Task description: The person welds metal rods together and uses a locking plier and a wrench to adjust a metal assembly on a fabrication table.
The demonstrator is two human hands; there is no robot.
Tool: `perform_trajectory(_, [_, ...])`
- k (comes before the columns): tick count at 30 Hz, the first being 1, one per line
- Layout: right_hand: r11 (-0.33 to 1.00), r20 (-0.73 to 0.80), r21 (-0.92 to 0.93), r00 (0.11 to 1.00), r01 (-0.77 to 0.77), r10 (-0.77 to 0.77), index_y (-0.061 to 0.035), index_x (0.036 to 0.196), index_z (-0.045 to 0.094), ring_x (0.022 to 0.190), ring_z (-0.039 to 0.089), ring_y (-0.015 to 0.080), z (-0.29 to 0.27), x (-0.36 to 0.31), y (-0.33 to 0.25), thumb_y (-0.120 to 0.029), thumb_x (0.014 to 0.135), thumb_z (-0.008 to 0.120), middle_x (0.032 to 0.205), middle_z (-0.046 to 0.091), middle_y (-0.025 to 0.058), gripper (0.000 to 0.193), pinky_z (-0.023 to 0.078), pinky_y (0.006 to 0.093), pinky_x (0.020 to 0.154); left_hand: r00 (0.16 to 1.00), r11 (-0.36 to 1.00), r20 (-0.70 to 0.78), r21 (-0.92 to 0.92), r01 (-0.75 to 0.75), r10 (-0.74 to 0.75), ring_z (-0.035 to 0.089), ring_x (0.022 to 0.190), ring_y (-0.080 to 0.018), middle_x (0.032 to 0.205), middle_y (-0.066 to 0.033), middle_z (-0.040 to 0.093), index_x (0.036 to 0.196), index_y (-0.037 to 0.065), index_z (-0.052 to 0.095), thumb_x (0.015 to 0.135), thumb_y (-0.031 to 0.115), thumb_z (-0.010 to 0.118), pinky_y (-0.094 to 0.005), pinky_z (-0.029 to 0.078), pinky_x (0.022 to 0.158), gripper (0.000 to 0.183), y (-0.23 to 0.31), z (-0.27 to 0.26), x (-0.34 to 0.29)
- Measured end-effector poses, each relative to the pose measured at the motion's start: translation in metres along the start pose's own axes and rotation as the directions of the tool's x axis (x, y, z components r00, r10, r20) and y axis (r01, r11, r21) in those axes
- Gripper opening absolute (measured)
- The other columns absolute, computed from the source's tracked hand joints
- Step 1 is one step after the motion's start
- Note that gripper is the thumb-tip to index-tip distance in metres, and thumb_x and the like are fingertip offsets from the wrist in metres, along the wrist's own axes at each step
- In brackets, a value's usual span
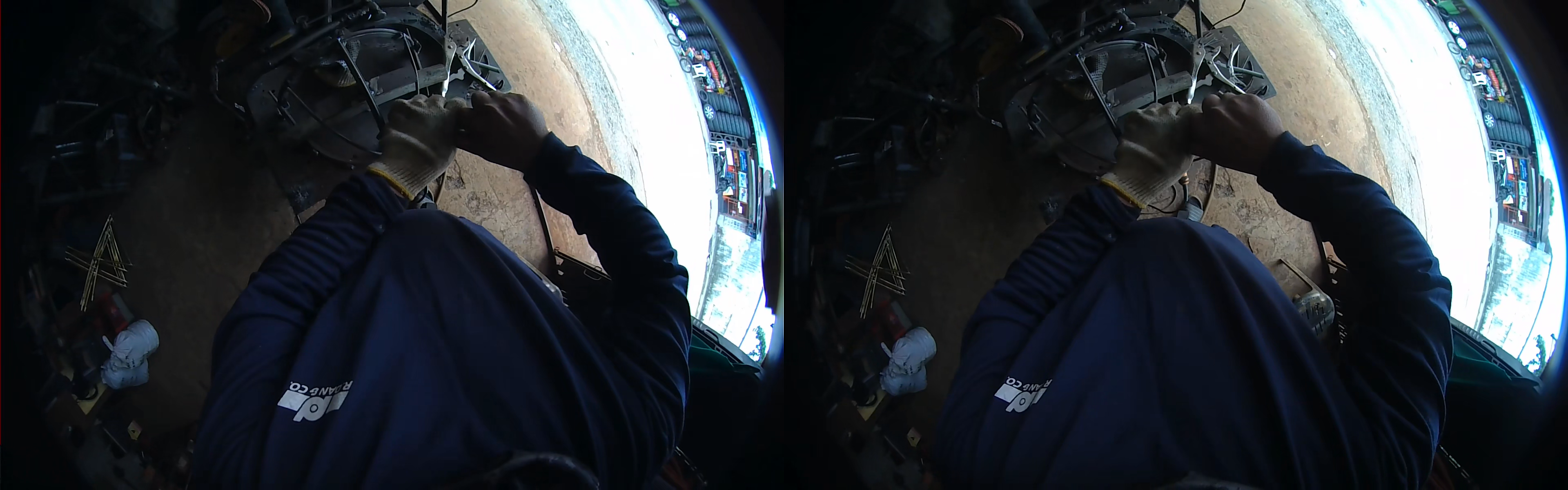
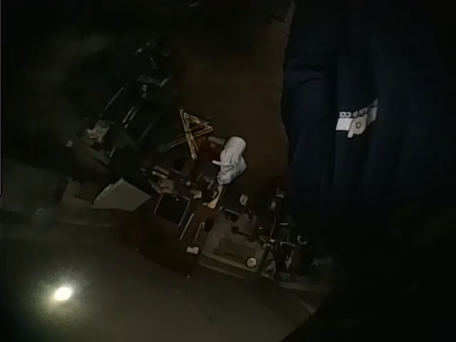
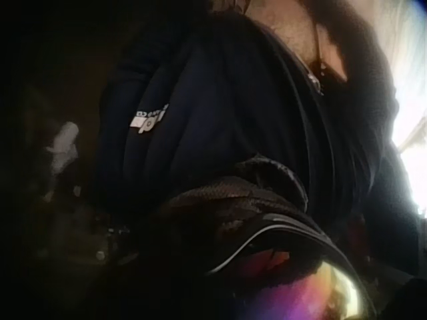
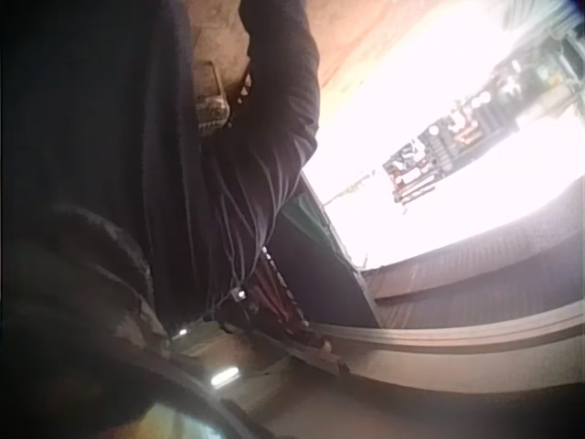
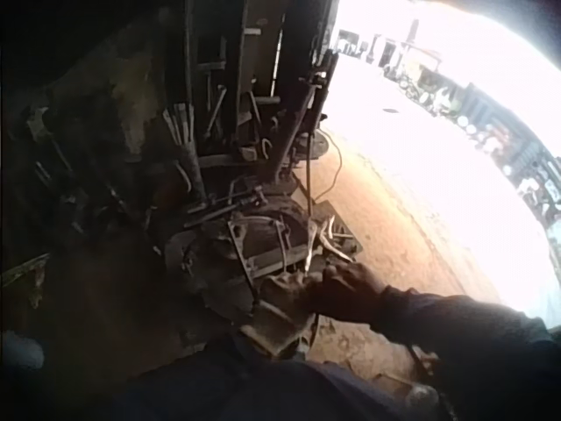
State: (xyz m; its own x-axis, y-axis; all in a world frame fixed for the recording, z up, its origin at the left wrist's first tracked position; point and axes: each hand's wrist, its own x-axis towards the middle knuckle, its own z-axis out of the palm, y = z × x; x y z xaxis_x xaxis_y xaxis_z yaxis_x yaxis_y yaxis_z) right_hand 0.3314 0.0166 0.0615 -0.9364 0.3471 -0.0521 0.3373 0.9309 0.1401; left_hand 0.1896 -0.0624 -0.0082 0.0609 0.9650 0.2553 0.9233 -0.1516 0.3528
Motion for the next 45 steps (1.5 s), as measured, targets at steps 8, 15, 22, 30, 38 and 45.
perform_trajectory(8, [0.998, -0.037, 0.057, 0.999, -0.017, 0.019, -0.0077, 0.081, 0.068, 0.067, 0.068, 0.0274, -0.005, 0.000, -0.002, -0.046, 0.086, 0.068, 0.074, 0.063, 0.0123, 0.038, 0.057, 0.0391, 0.057, 1.000, 0.999, 0.008, -0.025, 0.019, -0.019, 0.069, 0.091, -0.0256, 0.093, -0.0067, 0.068, 0.100, 0.017, 0.064, 0.090, 0.026, 0.061, -0.0428, 0.054, 0.073, 0.014, 0.000, 0.001, 0.004])
perform_trajectory(15, [0.997, -0.002, 0.057, 0.998, -0.056, 0.056, -0.0083, 0.078, 0.068, 0.067, 0.067, 0.0270, -0.004, -0.002, -0.003, -0.045, 0.086, 0.067, 0.073, 0.063, 0.0118, 0.038, 0.056, 0.0390, 0.056, 1.000, 0.999, 0.005, -0.048, 0.001, 0.000, 0.070, 0.085, -0.0279, 0.087, -0.0081, 0.068, 0.095, 0.014, 0.064, 0.086, 0.018, 0.064, -0.0429, 0.055, 0.070, 0.010, 0.001, -0.002, 0.005])
perform_trajectory(22, [0.994, -0.002, 0.071, 0.996, -0.086, 0.087, -0.0087, 0.073, 0.068, 0.064, 0.067, 0.0269, -0.004, 0.000, -0.005, -0.044, 0.087, 0.066, 0.070, 0.062, 0.0116, 0.038, 0.056, 0.0392, 0.056, 1.000, 0.994, -0.007, -0.102, -0.023, 0.023, 0.069, 0.085, -0.0280, 0.087, -0.0081, 0.068, 0.097, 0.014, 0.064, 0.087, 0.017, 0.064, -0.0440, 0.055, 0.071, 0.011, -0.003, -0.001, 0.005])
perform_trajectory(30, [0.993, 0.007, 0.063, 0.995, -0.102, 0.102, -0.0089, 0.072, 0.068, 0.064, 0.066, 0.0268, -0.008, 0.000, -0.007, -0.043, 0.086, 0.065, 0.069, 0.062, 0.0115, 0.037, 0.054, 0.0394, 0.054, 0.999, 0.995, 0.023, -0.091, -0.026, 0.028, 0.069, 0.089, -0.0268, 0.090, -0.0078, 0.067, 0.099, 0.015, 0.063, 0.089, 0.023, 0.061, -0.0435, 0.053, 0.072, 0.013, -0.006, 0.004, 0.005])
perform_trajectory(38, [0.982, 0.007, 0.063, 0.984, -0.178, 0.178, -0.0100, 0.074, 0.068, 0.065, 0.065, 0.0242, -0.008, -0.005, -0.017, -0.040, 0.085, 0.066, 0.071, 0.059, 0.0104, 0.033, 0.053, 0.0381, 0.056, 0.996, 0.991, -0.038, -0.107, -0.079, 0.076, 0.067, 0.080, -0.0300, 0.085, -0.0094, 0.066, 0.095, 0.012, 0.063, 0.084, 0.017, 0.064, -0.0450, 0.053, 0.067, 0.013, -0.008, 0.006, 0.004])
perform_trajectory(45, [0.937, 0.003, 0.110, 0.943, -0.332, 0.334, -0.0088, 0.072, 0.065, 0.066, 0.064, 0.0269, -0.018, -0.021, -0.055, -0.033, 0.085, 0.067, 0.069, 0.058, 0.0091, 0.027, 0.053, 0.0403, 0.058, 0.984, 0.983, -0.110, -0.103, -0.154, 0.143, 0.066, 0.079, -0.0304, 0.088, -0.0122, 0.065, 0.110, 0.008, 0.060, 0.081, 0.020, 0.067, -0.0431, 0.052, 0.067, 0.033, -0.007, 0.001, -0.001])
